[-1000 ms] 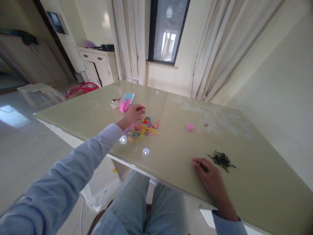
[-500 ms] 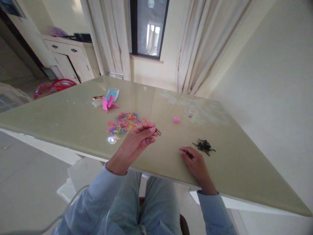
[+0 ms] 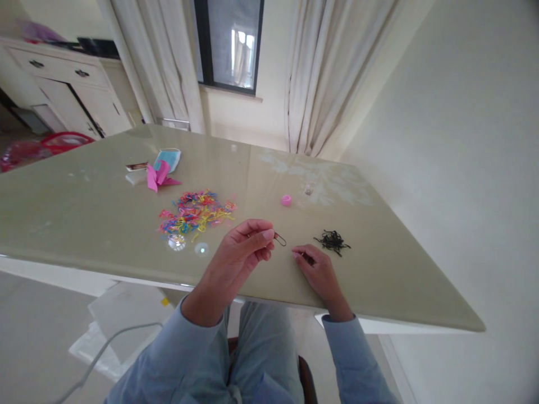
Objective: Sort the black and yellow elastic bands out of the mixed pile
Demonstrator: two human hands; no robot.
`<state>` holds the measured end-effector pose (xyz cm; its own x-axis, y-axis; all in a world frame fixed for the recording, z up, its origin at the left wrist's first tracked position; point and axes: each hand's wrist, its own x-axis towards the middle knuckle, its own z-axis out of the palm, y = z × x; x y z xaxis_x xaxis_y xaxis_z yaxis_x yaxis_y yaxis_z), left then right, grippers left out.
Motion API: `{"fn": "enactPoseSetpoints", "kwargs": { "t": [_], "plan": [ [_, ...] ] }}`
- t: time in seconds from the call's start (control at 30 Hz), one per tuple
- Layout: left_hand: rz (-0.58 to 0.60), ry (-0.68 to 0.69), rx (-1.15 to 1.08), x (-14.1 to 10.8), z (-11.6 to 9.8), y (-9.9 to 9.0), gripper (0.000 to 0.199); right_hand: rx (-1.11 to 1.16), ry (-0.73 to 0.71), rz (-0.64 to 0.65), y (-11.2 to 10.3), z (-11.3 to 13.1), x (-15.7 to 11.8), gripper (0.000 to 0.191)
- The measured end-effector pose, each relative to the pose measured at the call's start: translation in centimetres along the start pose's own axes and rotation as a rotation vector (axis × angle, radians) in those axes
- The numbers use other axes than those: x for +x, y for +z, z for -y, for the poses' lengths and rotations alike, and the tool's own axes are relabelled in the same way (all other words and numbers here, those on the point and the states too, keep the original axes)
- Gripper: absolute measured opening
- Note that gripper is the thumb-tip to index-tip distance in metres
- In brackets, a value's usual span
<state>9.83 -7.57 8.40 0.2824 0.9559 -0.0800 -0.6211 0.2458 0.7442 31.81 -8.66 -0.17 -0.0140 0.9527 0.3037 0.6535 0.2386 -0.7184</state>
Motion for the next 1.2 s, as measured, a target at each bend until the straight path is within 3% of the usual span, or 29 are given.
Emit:
{"fn": "enactPoseSetpoints", "kwargs": {
  "t": [0.23, 0.37, 0.43, 0.57, 0.67, 0.73, 0.87, 1.0, 1.2],
  "plan": [
    [0.023, -0.012, 0.072, 0.9, 1.3, 0.9, 0.023, -0.013, -0.005, -0.003, 0.3, 0.1, 0.0, 0.018],
    [0.022, 0.114, 0.318, 1.6, 2.3, 2.9, 0.020, -0.011, -0.007, -0.003, 0.7, 0.0, 0.0, 0.016],
    [0.086, 0.171, 0.438, 2.3, 2.9, 4.2, 0.017, -0.013, -0.001, -0.013, 0.8, -0.2, 0.0, 0.016],
    [0.233, 0.304, 0.740, 5.5, 4.9, 6.8, 0.010, -0.007, 0.019, -0.040, 1.1, -0.6, 0.1, 0.012],
    [0.249, 0.388, 1.036, 8.9, 7.0, 8.2, 0.012, -0.013, 0.036, -0.043, 1.1, -0.7, 0.2, 0.011],
    [0.259, 0.374, 1.197, 11.1, 8.5, 8.8, 0.014, -0.007, 0.037, -0.035, 1.0, -0.7, 0.3, 0.013],
    [0.333, 0.305, 1.372, 14.1, 11.1, 9.4, 0.016, 0.045, 0.038, -0.013, 0.9, -0.6, 0.3, 0.012],
    [0.354, 0.335, 1.460, 15.0, 12.6, 9.5, 0.019, 0.043, 0.094, -0.001, 0.8, -0.5, 0.3, 0.013],
    [0.369, 0.313, 1.402, 14.7, 12.0, 8.4, 0.019, 0.082, 0.065, 0.010, 0.8, -0.5, 0.4, 0.015]
  ]
}}
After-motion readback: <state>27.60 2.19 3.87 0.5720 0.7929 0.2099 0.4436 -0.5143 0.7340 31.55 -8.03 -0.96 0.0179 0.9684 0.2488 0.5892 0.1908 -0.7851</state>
